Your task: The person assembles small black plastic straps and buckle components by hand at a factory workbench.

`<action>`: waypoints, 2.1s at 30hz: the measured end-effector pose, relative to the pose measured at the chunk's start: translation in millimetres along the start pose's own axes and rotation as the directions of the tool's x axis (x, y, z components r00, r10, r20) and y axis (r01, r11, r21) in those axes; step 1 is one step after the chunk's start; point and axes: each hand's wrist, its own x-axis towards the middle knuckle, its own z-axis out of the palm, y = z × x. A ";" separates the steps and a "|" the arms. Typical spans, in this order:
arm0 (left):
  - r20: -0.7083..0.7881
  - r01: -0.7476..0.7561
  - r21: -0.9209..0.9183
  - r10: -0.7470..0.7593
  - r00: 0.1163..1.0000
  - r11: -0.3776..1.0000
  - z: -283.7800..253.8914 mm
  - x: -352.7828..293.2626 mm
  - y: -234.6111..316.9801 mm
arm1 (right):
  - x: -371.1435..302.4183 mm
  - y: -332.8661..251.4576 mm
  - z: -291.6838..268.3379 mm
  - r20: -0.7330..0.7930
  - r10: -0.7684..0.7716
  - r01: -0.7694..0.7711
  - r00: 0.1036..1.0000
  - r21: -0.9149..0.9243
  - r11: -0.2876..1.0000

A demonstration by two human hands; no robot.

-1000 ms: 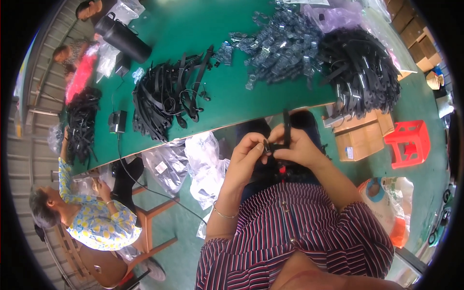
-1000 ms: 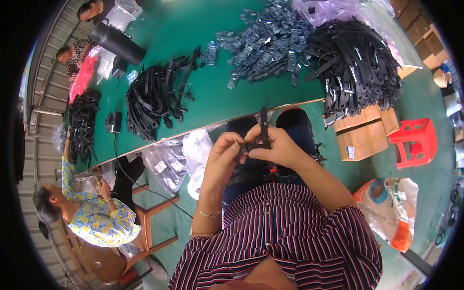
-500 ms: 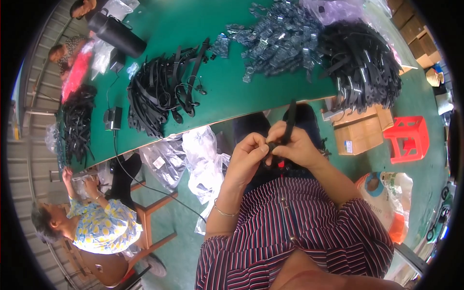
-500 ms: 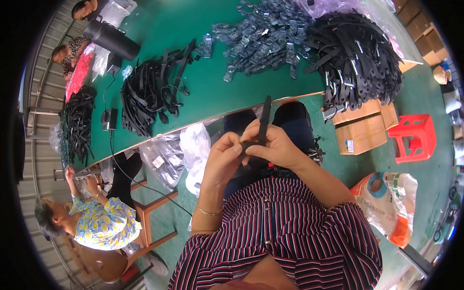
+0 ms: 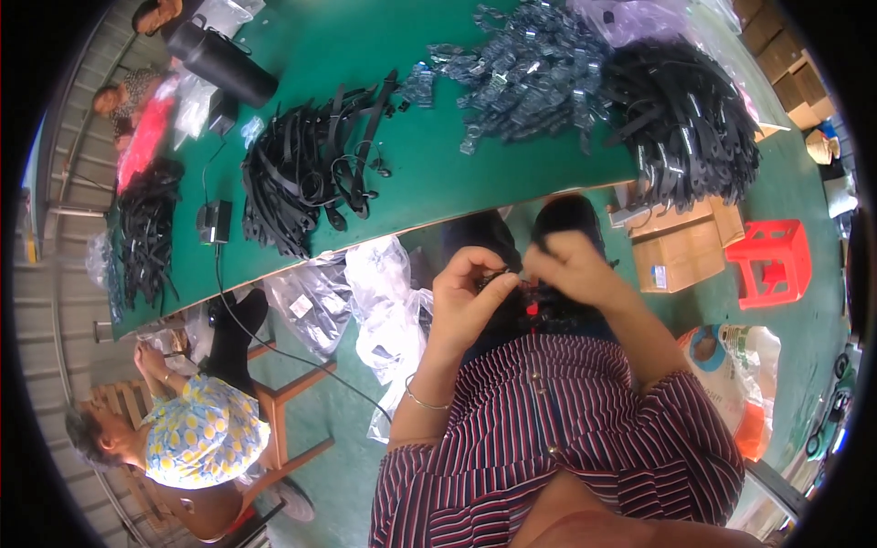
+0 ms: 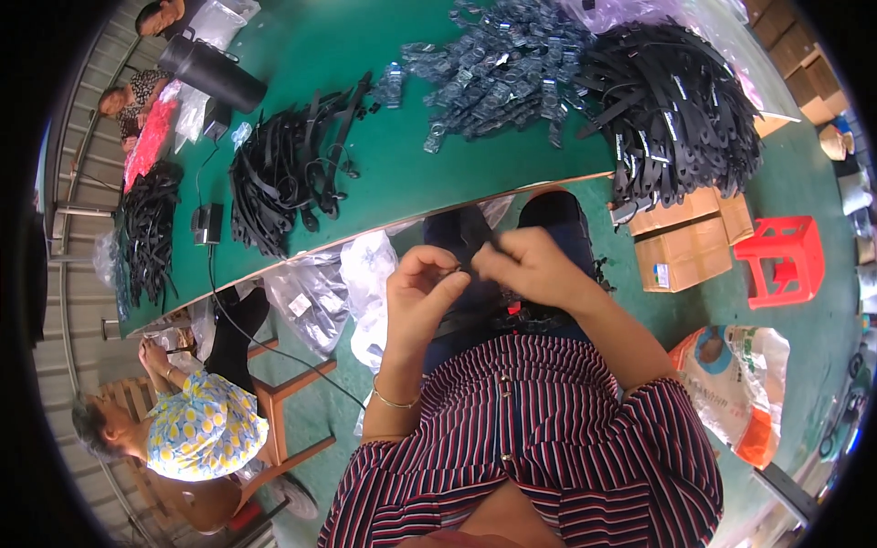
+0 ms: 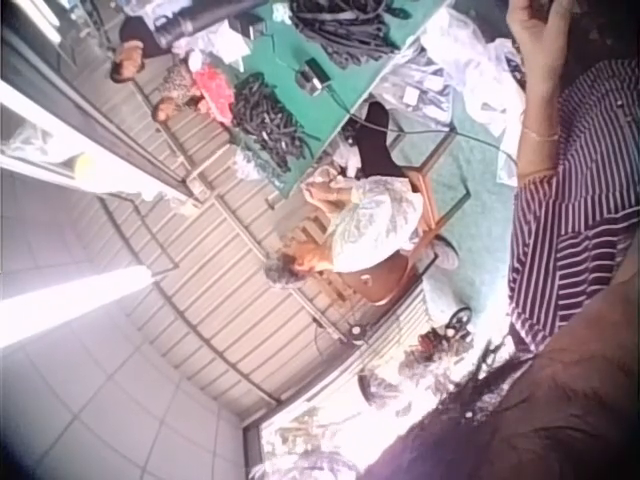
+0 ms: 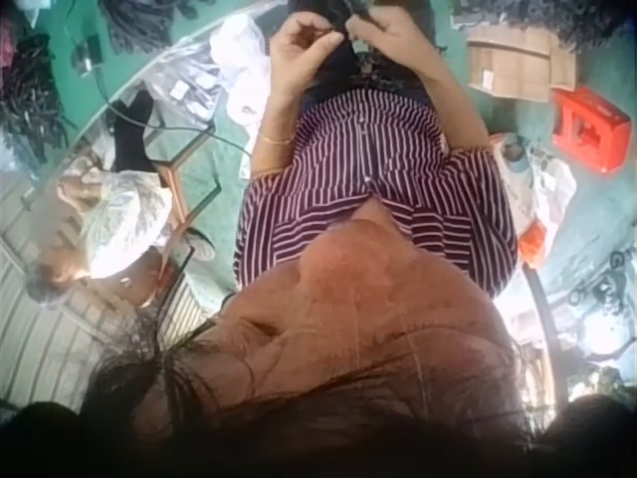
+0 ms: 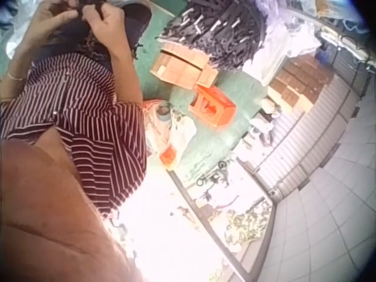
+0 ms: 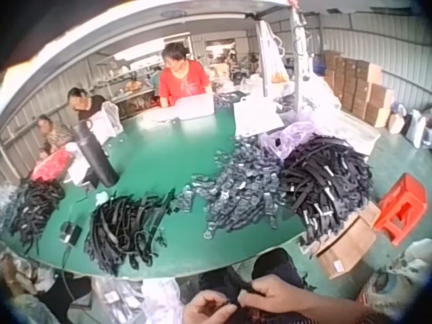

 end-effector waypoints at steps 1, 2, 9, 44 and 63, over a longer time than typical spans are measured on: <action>0.050 -0.012 0.043 0.010 0.999 0.999 2.2 0.1 2.4 | 1.5 -2.5 4.2 0.063 -0.159 0.160 0.985 -0.013 0.987; 0.099 -0.025 0.085 0.017 0.995 0.996 4.3 0.4 4.4 | 0.9 -3.1 3.7 0.061 -0.159 0.160 0.985 -0.013 0.987; 0.240 0.099 0.391 -0.205 0.949 0.915 -6.5 -0.7 9.8 | -4.3 -4.2 7.2 0.097 -0.001 -0.009 0.995 0.104 0.995; 0.244 0.367 0.148 -0.393 0.887 0.918 -5.4 2.7 27.9 | -9.8 -9.7 15.7 -0.123 -0.200 0.226 0.972 0.263 0.938; 0.256 0.345 0.011 -0.337 0.906 0.938 -5.4 -3.2 21.1 | -7.1 0.3 7.5 -0.034 -0.272 0.273 0.962 0.231 0.934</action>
